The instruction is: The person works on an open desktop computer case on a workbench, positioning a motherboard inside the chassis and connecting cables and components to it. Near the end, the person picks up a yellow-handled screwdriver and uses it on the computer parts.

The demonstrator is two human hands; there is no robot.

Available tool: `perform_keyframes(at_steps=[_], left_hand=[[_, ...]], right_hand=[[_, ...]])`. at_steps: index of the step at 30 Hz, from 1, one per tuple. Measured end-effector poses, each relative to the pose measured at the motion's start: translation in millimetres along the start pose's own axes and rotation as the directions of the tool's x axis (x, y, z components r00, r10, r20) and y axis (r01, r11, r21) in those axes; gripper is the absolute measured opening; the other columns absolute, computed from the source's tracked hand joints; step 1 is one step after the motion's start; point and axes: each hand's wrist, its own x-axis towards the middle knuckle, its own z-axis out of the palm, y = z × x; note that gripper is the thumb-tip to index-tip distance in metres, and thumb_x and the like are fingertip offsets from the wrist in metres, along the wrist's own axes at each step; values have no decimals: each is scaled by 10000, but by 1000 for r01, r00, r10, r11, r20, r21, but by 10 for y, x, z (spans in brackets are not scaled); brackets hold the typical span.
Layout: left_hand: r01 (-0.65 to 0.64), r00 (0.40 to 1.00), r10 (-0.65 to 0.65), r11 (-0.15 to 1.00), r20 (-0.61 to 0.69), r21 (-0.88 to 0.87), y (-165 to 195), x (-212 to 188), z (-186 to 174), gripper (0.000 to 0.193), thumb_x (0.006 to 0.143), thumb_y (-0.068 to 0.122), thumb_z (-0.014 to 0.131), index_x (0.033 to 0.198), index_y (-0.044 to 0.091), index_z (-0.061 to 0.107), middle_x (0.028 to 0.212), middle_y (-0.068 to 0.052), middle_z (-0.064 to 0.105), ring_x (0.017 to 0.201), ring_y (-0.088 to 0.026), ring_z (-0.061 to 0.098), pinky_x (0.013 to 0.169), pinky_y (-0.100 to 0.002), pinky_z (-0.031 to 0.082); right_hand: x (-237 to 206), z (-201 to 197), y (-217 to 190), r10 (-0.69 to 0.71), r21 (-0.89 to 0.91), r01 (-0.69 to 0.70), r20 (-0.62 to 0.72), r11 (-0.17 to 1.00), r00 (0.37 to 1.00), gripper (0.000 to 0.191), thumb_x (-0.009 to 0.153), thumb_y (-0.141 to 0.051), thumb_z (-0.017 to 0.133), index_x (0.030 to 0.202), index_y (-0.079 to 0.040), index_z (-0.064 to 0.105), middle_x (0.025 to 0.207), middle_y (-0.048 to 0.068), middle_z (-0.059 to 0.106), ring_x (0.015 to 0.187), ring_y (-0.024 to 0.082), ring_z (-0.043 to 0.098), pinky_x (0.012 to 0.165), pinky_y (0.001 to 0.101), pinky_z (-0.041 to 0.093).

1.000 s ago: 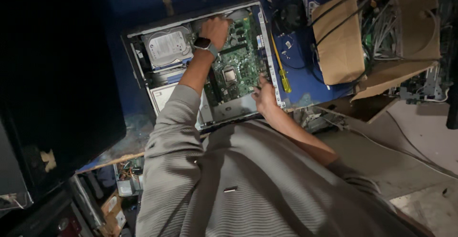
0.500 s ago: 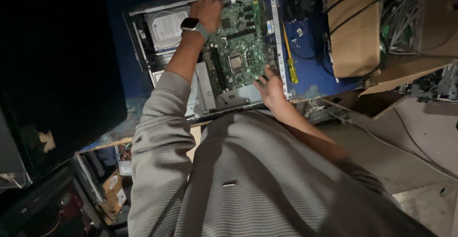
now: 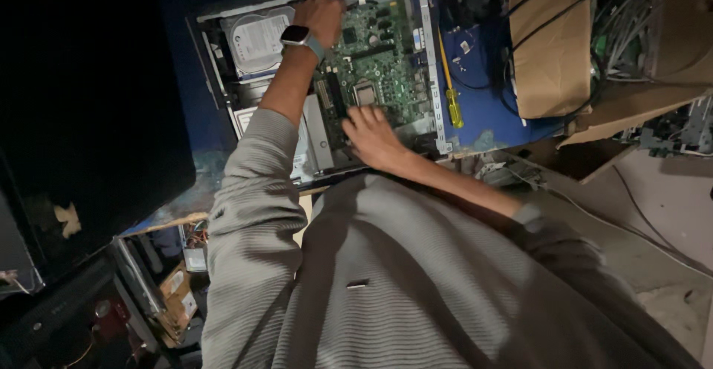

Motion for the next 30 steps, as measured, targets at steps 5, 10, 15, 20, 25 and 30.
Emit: perform_keyframes(at_steps=[5,10,15,20,25,30], left_hand=[[3,1000,-4,999,-26,-42,-9,2,-27,282,786,35,679,1033,115,789,1017,-295,706,898,-480,700,777,-562,570],[10,1000,-10,1000,17,-25,-11,6,-71,193,818,61,676,967,97,793,971,-300,709,876,-469,705,760,-545,577],[35,992,-16,987,121,-154,-61,73,-138,168,827,89,668,932,93,799,992,-255,723,910,-453,702,824,-535,560],[22,994,8,966,113,-259,-261,61,-84,232,850,186,715,1059,118,789,1034,-216,734,925,-421,707,858,-528,552],[-46,999,45,977,-9,-206,-288,-56,57,398,742,106,701,1127,149,793,1094,-214,727,997,-416,689,860,-515,558],[35,997,-27,992,66,-121,-265,-84,34,381,781,130,715,1156,158,781,1041,-226,727,949,-419,696,817,-550,555]], right_hand=[[165,266,-81,-115,-304,104,-21,947,993,717,652,-115,809,1329,-59,581,1359,196,521,1204,370,513,955,493,469],[99,318,-66,-149,-283,144,6,948,989,692,610,-148,810,1258,-48,587,1335,192,531,1145,390,604,855,456,578],[18,284,-24,-173,-148,172,10,974,985,531,685,-138,787,1157,-15,575,1271,178,526,1151,374,599,778,448,605],[-25,246,-23,-224,-91,216,-84,972,971,417,799,-136,759,1159,-48,568,1173,129,512,1070,319,610,717,412,602],[-128,133,2,-249,37,255,-119,966,961,357,874,-221,739,1111,-56,531,1143,133,491,1053,323,606,743,411,597],[-69,39,-32,-221,90,226,-58,970,974,372,905,-231,722,1150,-48,511,1179,156,489,1054,350,603,802,454,578]])
